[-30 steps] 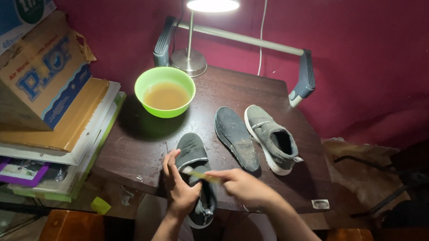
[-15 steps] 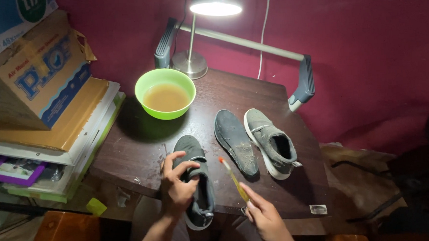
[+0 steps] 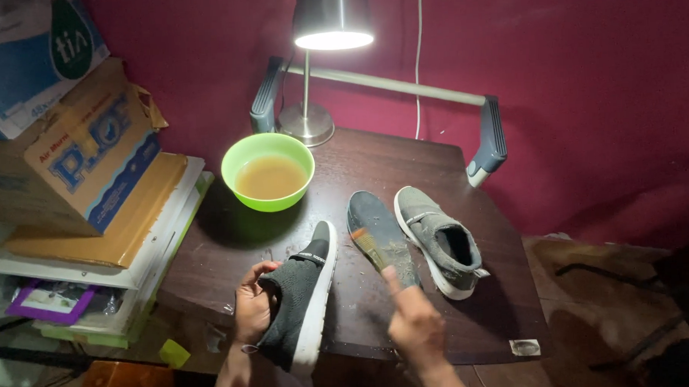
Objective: Cleaning the upper part of a black sneaker using a brush and cleaning solution at a repair bench.
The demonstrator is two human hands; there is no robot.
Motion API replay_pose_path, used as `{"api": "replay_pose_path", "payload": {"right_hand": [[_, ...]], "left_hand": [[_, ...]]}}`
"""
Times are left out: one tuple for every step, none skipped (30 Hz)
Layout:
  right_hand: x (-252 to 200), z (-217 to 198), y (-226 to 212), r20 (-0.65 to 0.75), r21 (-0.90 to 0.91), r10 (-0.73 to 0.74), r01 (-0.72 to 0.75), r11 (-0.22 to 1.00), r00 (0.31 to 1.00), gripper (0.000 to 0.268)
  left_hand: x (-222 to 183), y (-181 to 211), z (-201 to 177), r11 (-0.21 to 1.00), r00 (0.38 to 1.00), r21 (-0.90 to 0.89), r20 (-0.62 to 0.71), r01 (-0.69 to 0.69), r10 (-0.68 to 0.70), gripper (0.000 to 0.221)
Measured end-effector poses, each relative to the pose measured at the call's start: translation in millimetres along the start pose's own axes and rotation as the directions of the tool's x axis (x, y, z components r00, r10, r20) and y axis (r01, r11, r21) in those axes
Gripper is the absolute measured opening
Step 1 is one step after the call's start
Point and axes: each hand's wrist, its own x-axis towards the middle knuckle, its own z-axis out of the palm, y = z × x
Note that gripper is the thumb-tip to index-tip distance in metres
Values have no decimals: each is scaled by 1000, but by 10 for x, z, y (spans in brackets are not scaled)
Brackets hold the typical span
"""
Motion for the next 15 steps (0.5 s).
{"api": "replay_pose_path", "payload": {"right_hand": [[21,-177,-106,7,-4,-2,2,1000,1000,91],[43,-350,-217,-39,106,-87,91,990,995,81],[75,-515,-333,-94,213,-168,185,960,981,72],[-5,-460,-274,-86,212,-174,188,959,981,72],[-55,-392,-225,59,169,-232,219,961,971,72],[-104,-324,-176,205,129,-278,256,958,938,72],[-59,-332,-170,210,129,-282,259,957,936,72],[-13,-335,-165,198,56,-27,16,998,980,74],[41,-324,-163,165,-9,228,-230,973,960,76],[9,-432,-292,170,-8,223,-225,974,960,76],[-32,-548,-426,56,223,-27,13,975,998,62],[-74,-666,-557,-111,410,-243,267,872,964,52],[-86,-560,-440,-107,416,-245,267,869,964,52],[-99,-451,-322,143,416,-119,49,908,983,71],[-124,-351,-197,387,356,14,-164,920,922,90]], "left_hand": [[-6,16,19,1000,1000,-3,-7,4,-4,32],[-11,33,32,1000,1000,-11,16,15,-15,31],[-12,56,39,1000,999,-18,37,23,-22,31],[-54,27,38,999,999,-21,29,24,-24,31],[-43,16,41,1000,999,-4,52,-14,14,35],[-31,7,46,999,996,12,76,-53,52,39],[-43,24,64,999,996,11,69,-52,51,39],[-54,39,80,998,996,-33,77,-47,49,37],[-54,59,87,996,995,-75,84,-43,49,35],[-50,12,56,996,996,-74,77,-45,50,35],[-68,-27,17,993,992,-104,109,-48,59,35],[-87,-66,-21,990,988,-133,142,-50,69,36],[-92,-28,-6,990,989,-128,135,-51,68,36],[-95,6,9,994,988,-94,140,-54,67,36],[-123,29,28,997,988,-62,140,-54,62,36]]}}
